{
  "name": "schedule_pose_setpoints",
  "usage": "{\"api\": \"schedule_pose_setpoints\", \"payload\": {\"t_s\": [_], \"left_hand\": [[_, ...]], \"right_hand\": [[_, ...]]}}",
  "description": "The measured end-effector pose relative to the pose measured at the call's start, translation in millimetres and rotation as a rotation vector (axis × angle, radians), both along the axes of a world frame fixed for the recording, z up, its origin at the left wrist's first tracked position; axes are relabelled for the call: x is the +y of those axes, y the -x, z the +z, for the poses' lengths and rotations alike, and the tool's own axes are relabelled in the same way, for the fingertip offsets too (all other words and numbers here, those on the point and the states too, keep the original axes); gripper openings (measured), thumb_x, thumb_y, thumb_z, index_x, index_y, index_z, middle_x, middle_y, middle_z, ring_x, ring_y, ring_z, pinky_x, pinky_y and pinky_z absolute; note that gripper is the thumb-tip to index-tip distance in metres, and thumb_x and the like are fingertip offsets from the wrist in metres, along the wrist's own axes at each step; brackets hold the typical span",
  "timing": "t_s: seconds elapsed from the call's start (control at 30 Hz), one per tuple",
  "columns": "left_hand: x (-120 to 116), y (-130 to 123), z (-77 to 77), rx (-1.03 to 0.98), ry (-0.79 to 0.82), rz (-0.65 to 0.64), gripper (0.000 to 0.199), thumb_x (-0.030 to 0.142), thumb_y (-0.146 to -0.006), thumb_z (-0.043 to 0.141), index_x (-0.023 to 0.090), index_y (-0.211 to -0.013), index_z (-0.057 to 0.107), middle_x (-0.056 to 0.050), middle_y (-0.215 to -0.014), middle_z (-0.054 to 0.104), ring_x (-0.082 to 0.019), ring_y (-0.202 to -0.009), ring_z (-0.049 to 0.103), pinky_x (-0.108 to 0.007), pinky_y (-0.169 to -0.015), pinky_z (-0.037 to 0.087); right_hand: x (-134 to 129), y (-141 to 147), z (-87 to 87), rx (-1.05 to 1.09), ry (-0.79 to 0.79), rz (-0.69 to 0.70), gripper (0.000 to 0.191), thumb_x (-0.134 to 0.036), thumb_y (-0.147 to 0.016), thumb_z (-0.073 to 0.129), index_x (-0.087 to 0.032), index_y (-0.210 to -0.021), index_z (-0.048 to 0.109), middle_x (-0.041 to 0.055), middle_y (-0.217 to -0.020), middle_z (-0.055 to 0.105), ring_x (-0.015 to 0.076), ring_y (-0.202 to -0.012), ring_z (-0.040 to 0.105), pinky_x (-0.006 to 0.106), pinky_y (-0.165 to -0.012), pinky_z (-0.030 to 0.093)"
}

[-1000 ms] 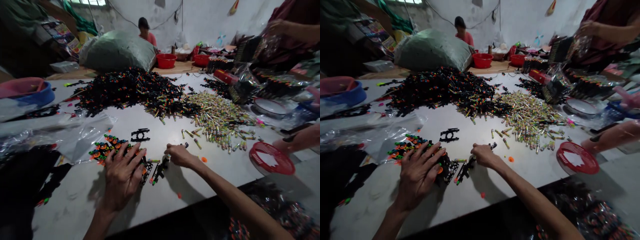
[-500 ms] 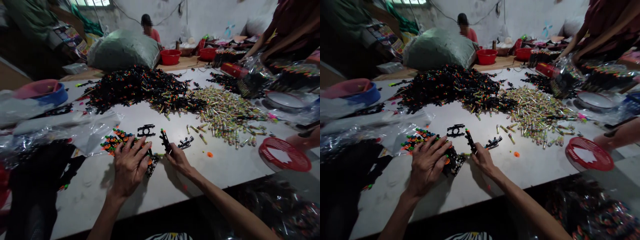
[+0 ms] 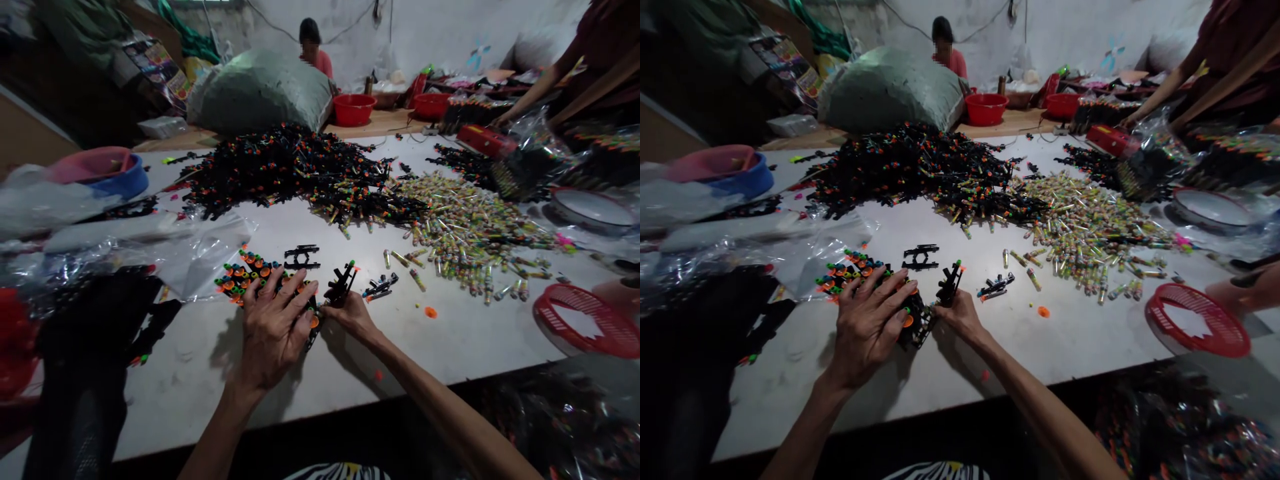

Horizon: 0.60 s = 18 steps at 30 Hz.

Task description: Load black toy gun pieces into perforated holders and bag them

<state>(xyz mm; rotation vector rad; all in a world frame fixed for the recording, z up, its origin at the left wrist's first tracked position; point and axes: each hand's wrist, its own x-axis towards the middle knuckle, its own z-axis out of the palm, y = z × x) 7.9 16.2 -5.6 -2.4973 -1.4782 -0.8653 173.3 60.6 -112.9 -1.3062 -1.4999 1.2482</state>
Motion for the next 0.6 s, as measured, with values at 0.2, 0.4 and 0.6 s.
{"api": "schedule_pose_setpoints", "payload": {"t_s": [0.2, 0.4, 0.6], "left_hand": [[4, -2, 0.2, -0.006, 0.034, 0.017, 0.038, 0.028, -0.086, 0.042, 0.027, -0.123, 0.051, -0.001, -0.131, 0.051, -0.025, -0.128, 0.034, -0.048, -0.102, 0.021], [-15, 5, 0.2, -0.068, -0.054, 0.066, 0.045, 0.042, -0.090, 0.030, 0.027, -0.130, 0.043, -0.006, -0.143, 0.035, -0.029, -0.133, 0.025, -0.058, -0.105, 0.009], [-63, 31, -54.2, -0.535, 0.147, 0.337, 0.044, 0.037, -0.092, 0.022, 0.026, -0.130, 0.043, -0.004, -0.143, 0.035, -0.021, -0.131, 0.031, -0.041, -0.106, 0.029]], "right_hand": [[-6, 2, 12.1, -0.647, -0.257, 0.235, 0.013, -0.020, -0.079, 0.049, -0.016, -0.085, 0.059, 0.0045, -0.077, 0.063, 0.0148, -0.065, 0.054, 0.024, -0.057, 0.035], [-21, 4, 15.5, -0.747, -0.245, 0.246, 0.018, -0.016, -0.077, 0.044, -0.016, -0.085, 0.060, 0.0058, -0.080, 0.064, 0.0156, -0.069, 0.056, 0.022, -0.057, 0.033], [1, -16, 8.7, -0.694, -0.148, 0.251, 0.024, -0.020, -0.072, 0.042, -0.017, -0.087, 0.062, 0.0029, -0.067, 0.061, 0.0166, -0.062, 0.055, 0.022, -0.052, 0.032]]}}
